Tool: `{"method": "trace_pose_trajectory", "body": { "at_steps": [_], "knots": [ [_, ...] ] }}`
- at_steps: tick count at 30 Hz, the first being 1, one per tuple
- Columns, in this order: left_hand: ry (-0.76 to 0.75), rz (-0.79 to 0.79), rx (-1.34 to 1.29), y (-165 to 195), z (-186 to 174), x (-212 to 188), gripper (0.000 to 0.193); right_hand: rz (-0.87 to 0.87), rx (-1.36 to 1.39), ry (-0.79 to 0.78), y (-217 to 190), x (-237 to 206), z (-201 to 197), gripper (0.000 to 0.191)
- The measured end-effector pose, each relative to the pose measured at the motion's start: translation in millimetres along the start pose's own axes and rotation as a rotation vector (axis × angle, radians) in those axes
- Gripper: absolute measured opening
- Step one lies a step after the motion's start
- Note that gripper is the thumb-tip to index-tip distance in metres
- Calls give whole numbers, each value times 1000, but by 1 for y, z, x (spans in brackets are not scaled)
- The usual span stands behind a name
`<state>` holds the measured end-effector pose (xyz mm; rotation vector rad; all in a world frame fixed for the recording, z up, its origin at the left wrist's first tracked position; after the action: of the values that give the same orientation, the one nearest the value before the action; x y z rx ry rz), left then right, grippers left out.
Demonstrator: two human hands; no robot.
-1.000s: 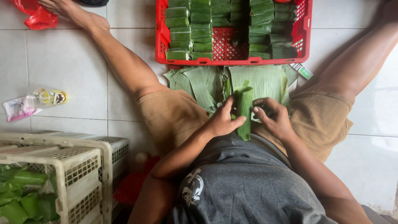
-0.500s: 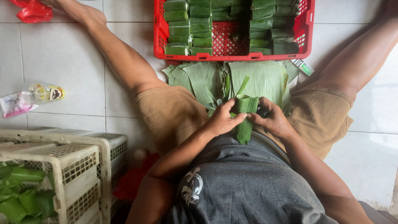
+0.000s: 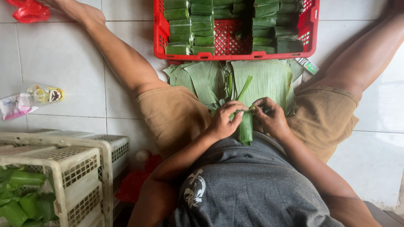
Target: The person sits on the floor and folds banana leaf pieces into small rectangular packets by hand, tearing strips from larger leaves and placing the finished folded packets into a red plastic crate.
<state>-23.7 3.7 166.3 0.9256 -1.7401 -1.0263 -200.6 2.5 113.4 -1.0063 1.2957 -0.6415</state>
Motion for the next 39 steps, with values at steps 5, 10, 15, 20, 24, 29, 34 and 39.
{"method": "trace_pose_trajectory", "body": {
  "at_steps": [5, 10, 15, 20, 24, 29, 34, 39],
  "knots": [
    [9, -49, 65, 14, -5, -13, 17, -151, -221, 23, -12, -20, 12, 23],
    [30, -47, 65, 26, -8, -7, 17, -424, -489, -18, -49, -31, 25, 32],
    [115, -30, 84, 32, -15, -3, 20, -465, -467, -28, -54, -26, 28, 22],
    [110, -230, 158, 24, -19, -22, 41, -431, -378, -97, -39, -21, 20, 17],
    [24, -273, 250, 23, -11, -32, 45, -333, -324, -159, -23, -19, 16, 18],
    [38, -234, 257, 23, -9, -25, 30, -395, -309, -195, -24, -17, 19, 21],
    [86, -167, 286, 22, -10, -15, 18, -219, -229, -116, -9, -11, 16, 17],
    [94, -113, 215, 9, -2, -7, 12, -90, -36, -109, 0, -1, 14, 13]
  ]
}}
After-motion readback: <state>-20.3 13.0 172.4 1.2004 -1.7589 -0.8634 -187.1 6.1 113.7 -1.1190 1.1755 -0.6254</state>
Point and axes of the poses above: each hand's wrist, its own x-axis towards the middle knuckle, its own z-axis out of the palm, y = z × x, the point moved 8 cm from there along x, towards the middle knuckle, and after that the axes turned 4 degrees about -y, right-handed, at the moved point
